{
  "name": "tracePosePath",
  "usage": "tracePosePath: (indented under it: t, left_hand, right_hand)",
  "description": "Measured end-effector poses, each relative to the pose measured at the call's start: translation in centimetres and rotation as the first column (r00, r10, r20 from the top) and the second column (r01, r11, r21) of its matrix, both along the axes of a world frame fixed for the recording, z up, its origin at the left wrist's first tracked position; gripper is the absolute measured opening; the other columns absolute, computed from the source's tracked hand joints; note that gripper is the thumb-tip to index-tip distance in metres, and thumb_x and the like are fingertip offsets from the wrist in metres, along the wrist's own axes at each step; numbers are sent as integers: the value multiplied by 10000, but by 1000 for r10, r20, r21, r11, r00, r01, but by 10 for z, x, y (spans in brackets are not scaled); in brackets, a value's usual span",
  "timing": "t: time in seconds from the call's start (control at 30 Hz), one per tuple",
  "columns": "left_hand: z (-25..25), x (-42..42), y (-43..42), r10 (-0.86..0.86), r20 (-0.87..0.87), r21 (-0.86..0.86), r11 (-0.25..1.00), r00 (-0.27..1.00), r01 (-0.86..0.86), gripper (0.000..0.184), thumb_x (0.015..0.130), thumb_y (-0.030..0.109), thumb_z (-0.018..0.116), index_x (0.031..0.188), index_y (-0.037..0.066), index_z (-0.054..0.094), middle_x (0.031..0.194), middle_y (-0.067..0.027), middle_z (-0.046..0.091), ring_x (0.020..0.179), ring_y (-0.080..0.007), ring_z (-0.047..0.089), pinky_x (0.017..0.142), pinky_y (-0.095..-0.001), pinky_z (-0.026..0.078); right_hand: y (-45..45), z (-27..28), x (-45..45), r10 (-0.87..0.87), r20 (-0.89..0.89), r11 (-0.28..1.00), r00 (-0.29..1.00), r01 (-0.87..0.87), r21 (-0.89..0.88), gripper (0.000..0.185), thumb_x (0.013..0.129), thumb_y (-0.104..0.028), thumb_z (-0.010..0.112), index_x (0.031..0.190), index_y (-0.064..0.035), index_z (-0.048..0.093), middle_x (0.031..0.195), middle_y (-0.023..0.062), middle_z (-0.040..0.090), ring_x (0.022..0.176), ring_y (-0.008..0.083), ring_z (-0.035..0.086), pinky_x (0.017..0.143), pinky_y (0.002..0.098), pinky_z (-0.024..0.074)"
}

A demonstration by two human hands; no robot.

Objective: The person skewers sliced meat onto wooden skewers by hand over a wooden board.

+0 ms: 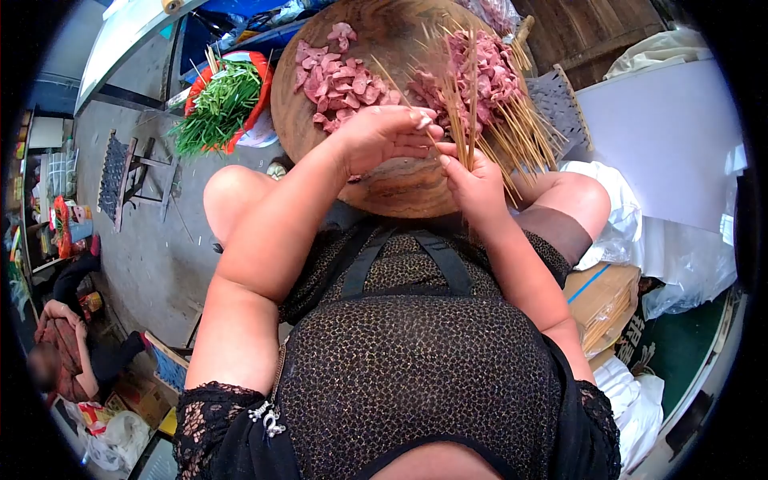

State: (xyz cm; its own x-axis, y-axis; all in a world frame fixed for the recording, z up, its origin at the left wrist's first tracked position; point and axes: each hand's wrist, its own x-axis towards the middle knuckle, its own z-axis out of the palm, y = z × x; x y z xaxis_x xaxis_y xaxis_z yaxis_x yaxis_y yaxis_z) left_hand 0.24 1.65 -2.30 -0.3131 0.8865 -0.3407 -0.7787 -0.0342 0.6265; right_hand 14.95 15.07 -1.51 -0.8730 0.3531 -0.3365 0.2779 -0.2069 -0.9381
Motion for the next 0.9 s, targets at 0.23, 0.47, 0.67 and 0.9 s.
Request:
tracePosePath:
  t: [0.23,0.47,0.67,0.9]
  left_hand:
    - [-11,-36,-3,-156,-920,-20,935,-360,-354,314,713,-16,552,988,104,644,999,-57,627,926,-262,574,829,-352,457]
    - [-8,-26,-2,-472,-731,-284,867,-493,-409,203,731,128,570,908,134,670,935,-24,615,963,-203,533,872,-329,372]
    - [-13,-37,-7,-216,-968,-144,892,-125,-429,155,837,217,565,906,125,668,912,-61,616,829,-222,576,749,-351,438]
    - [-3,-50,-19,364,-183,-28,926,913,-375,274,914,159,433,1123,-7,496,997,-131,606,862,-186,604,805,-322,497]
  right_hand:
    - [9,-1,2,-86,-8,994,996,85,-71,201,862,-83,550,1054,-30,572,643,-80,445,500,10,362,443,158,274]
    - [12,1,6,-82,21,994,996,83,-64,210,864,-96,552,1061,-28,568,650,-80,452,502,8,365,441,156,273]
    - [9,1,10,-93,-5,986,996,92,-140,207,863,-100,554,1056,-27,569,654,-77,455,504,6,367,437,159,275]
    - [2,2,16,35,-7,985,999,-36,-167,209,860,-100,563,1054,-25,581,634,-84,442,499,6,353,440,161,278]
